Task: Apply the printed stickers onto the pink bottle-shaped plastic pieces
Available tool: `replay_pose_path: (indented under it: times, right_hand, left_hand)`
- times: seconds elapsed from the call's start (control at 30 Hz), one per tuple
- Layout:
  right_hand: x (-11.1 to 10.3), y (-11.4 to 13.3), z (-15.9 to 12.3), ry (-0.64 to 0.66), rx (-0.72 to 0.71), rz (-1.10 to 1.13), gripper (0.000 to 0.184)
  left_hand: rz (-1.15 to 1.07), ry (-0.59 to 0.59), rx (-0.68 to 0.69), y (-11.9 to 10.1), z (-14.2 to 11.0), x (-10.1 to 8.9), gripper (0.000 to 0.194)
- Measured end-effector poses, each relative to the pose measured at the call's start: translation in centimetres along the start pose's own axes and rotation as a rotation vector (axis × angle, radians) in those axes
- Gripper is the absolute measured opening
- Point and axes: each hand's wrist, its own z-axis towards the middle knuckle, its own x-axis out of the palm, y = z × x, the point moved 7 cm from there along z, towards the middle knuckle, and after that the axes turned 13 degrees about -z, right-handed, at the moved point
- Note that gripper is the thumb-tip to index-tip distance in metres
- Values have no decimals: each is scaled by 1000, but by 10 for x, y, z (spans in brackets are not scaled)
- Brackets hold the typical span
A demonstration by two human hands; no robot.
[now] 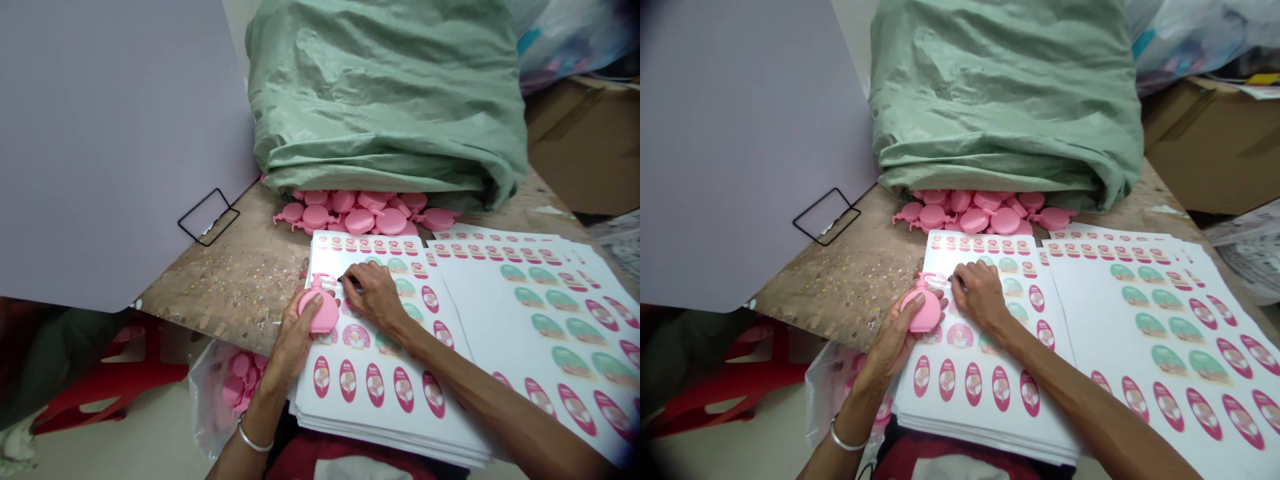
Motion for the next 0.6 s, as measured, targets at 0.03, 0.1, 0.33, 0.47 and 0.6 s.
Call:
replay_pose_path:
  times: [0.03, 0.1, 0.33, 0.47, 0.6]
  right_hand:
    - [1, -1, 0, 7, 12, 25, 13]
    - [1, -2, 1, 16, 45, 69, 12]
    - [3, -11, 23, 334, 277, 186, 14]
    - [10, -17, 38, 475, 301, 306, 18]
    - [22, -16, 51, 562, 296, 458, 25]
  left_hand:
    - [3, -3, 2, 0, 0, 0, 35]
    - [22, -4, 16, 0, 0, -1, 36]
    - [141, 35, 45, 0, 2, -4, 42]
    - [189, 63, 59, 0, 1, -5, 42]
    - [201, 80, 54, 1, -1, -5, 44]
